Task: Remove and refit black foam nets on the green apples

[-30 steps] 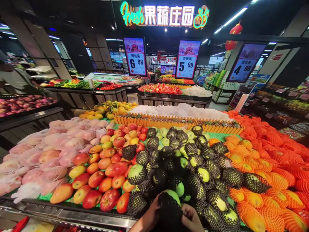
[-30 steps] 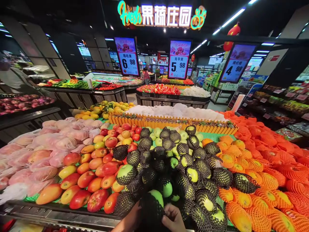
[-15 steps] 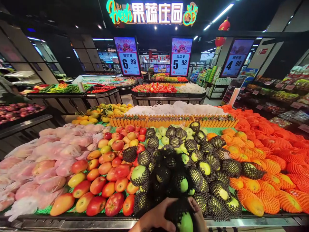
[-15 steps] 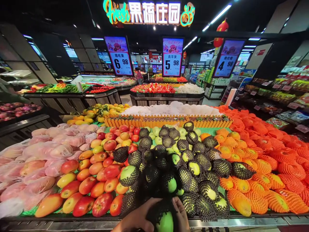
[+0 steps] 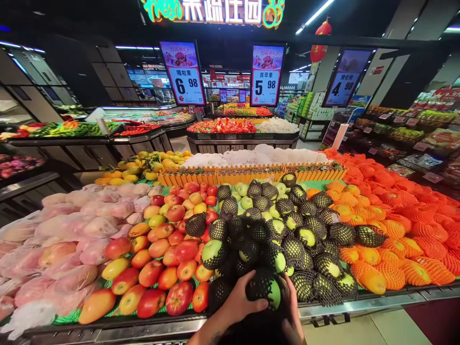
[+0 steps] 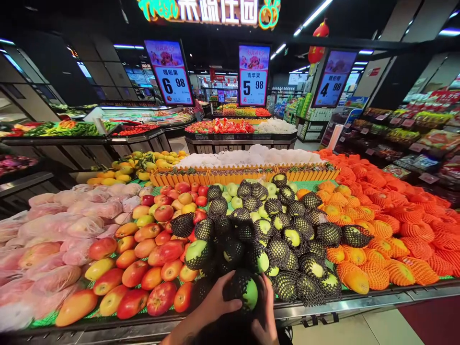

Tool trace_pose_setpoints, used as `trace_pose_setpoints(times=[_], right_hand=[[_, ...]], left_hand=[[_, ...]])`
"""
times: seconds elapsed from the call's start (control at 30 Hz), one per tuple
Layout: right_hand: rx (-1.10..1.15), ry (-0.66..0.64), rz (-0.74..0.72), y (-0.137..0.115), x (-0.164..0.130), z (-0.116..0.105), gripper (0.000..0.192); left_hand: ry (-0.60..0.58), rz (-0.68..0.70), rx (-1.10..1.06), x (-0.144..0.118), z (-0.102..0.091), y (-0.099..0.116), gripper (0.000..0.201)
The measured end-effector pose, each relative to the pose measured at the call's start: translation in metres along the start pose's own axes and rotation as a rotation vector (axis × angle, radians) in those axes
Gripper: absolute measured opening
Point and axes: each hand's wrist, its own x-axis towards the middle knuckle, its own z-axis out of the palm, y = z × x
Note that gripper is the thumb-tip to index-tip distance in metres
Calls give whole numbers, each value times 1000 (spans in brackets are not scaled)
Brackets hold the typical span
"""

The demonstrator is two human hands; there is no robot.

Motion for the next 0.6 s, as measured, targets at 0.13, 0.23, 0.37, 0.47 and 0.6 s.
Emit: trace_pose_setpoints(times=[0.13,0.23,0.37,0.47,0.6], right_hand=[[-88,-42,52,4,-13,8,109],[-138,24,42,4,-14,14,101],[-98,106,36,10,-15,17,95],[-37,204,135,21,-16,8,81],[-64,237,158,28,-15,-12,56]], left_hand=[[34,18,270,-10,1,7,100],[-31,66,433,-17,2,22,90],[-73,226,543,-23,-1,50,60],[-55,319,550,-27,-7,62,43],[-172,335,393,-29,-14,55,79]])
